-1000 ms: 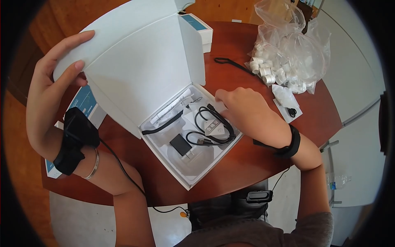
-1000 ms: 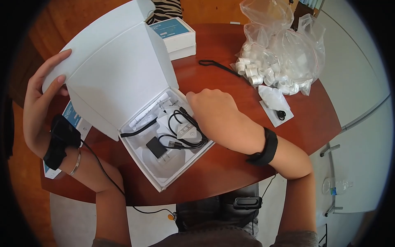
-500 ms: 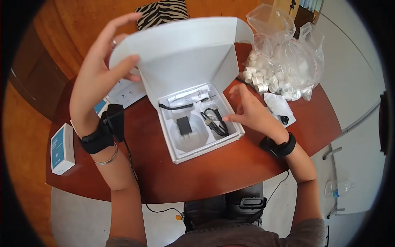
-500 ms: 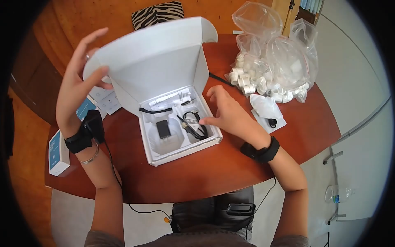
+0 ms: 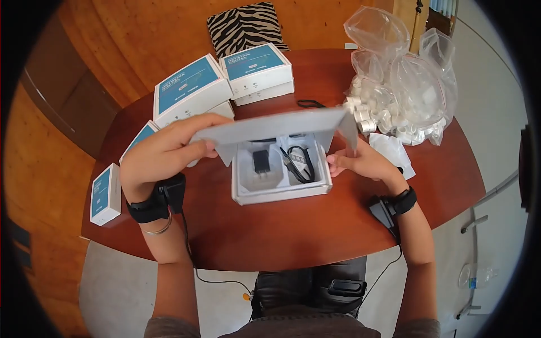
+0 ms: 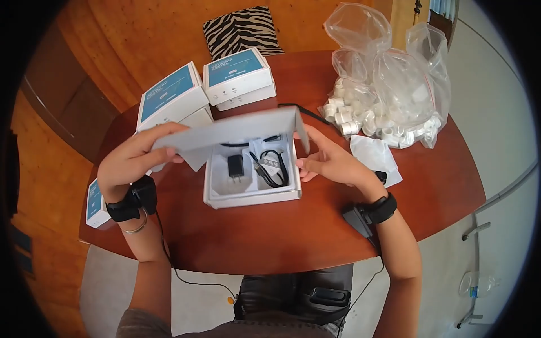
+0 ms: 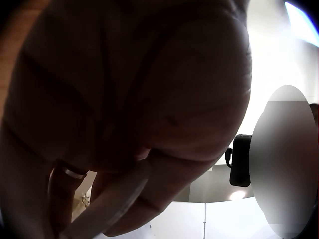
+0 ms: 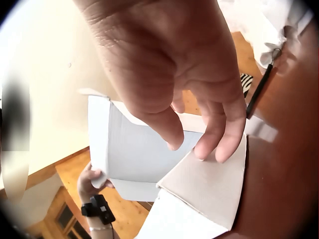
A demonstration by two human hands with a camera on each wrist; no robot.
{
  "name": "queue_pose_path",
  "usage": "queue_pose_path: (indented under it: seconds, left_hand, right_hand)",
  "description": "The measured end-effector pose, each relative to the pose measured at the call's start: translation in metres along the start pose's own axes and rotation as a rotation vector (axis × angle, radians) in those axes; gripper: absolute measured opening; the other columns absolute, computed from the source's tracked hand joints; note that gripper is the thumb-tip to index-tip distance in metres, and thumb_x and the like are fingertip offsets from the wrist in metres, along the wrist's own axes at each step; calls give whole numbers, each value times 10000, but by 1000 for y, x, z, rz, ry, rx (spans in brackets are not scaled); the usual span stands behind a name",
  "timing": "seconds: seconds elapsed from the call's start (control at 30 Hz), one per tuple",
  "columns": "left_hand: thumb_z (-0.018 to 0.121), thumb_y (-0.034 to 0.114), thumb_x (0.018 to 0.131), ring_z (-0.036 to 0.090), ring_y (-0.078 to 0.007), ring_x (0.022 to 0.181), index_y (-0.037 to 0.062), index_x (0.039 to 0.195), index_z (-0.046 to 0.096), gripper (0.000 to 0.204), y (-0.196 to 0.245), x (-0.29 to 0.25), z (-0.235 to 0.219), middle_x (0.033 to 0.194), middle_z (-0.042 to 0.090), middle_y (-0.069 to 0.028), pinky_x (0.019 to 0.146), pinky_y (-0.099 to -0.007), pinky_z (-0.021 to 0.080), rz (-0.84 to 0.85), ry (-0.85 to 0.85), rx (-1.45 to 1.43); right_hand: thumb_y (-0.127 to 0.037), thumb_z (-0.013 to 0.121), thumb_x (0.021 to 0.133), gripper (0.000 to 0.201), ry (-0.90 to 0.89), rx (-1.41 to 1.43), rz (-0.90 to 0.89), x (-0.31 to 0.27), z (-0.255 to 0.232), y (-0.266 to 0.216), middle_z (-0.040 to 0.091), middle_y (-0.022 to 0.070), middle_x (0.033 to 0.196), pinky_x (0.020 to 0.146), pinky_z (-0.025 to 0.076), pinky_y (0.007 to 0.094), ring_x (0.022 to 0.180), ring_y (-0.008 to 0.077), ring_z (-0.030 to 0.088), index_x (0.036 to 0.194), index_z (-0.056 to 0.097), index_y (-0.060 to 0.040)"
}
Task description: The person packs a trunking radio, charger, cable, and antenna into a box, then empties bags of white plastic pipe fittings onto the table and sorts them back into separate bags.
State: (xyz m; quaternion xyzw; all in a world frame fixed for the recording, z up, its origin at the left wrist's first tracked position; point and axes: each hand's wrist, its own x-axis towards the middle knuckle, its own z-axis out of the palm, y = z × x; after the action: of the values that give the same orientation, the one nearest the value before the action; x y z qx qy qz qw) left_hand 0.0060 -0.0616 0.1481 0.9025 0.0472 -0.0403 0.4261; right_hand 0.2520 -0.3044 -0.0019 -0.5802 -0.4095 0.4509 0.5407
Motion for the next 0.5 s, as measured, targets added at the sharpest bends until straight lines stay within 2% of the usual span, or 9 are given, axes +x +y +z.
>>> queue_pose_path:
  seconds: [0.03,0.07,0.13,0.23,0.27,0.33,0.37,0.43,0.5]
  left_hand:
    - [473,59,897,556,-157,972,1,1247,505,356,-4,4,5,1122,562,-105,860,-285,475,3,-5,2]
    - [501,62,879,540,-184,1008,17,1235,517,359,-11,9,11,1136,550,-109,902,-300,440,48,-27,121]
    - [528,64,860,523,-212,1045,33,1222,530,363,-29,18,26,1149,539,-112,945,-314,406,93,-66,243]
    - [717,169,764,434,-288,1190,82,1257,526,536,-50,25,51,1285,458,-127,1023,-346,345,154,-56,371]
    - [717,169,764,434,-288,1190,82,1257,526,536,-52,25,55,1285,458,-127,1023,-346,345,151,-65,370]
    - [759,235,739,373,-302,1267,91,1299,499,634,-60,25,59,1343,412,-133,1058,-354,312,184,40,179]
    - [790,286,708,344,-287,1302,79,1375,409,795,-71,23,63,1380,384,-147,1083,-354,277,142,103,27]
    - [804,305,692,331,-271,1316,64,1410,345,886,-87,18,67,1407,362,-152,1088,-351,263,94,112,41]
    - [806,366,690,290,-238,1353,23,1480,164,1074,-93,9,71,1477,293,-161,1099,-338,224,7,49,-46]
  right_hand:
    - [-95,557,926,664,28,-30,-118,-3,5,-3,411,158,1329,754,563,315,846,154,624,1475,190,-156]
    - [-95,557,926,664,34,-28,-118,-2,8,-4,411,158,1329,754,563,315,846,154,624,1475,190,-156]
    - [-107,517,949,617,88,39,63,-1,9,-3,385,163,1350,736,578,318,827,177,629,1470,189,-144]
    - [-211,459,986,564,60,194,86,0,5,0,354,176,1380,716,588,323,810,197,636,1468,179,-127]
    - [-253,445,994,564,60,242,89,-1,4,-2,363,183,1374,714,588,324,810,203,638,1470,170,-126]
    - [-346,515,959,676,63,243,104,-5,7,-8,412,206,1323,721,585,320,831,216,643,1473,144,-110]
    - [-390,570,917,766,77,176,138,-8,10,-11,416,226,1316,729,583,319,851,228,644,1473,132,-95]
    - [-441,734,780,1020,66,64,168,-16,12,-20,394,290,1328,749,576,320,903,257,645,1470,98,-40]
    - [-403,758,761,1042,-4,14,141,-19,12,-19,389,299,1331,756,575,328,908,257,642,1471,88,-39]
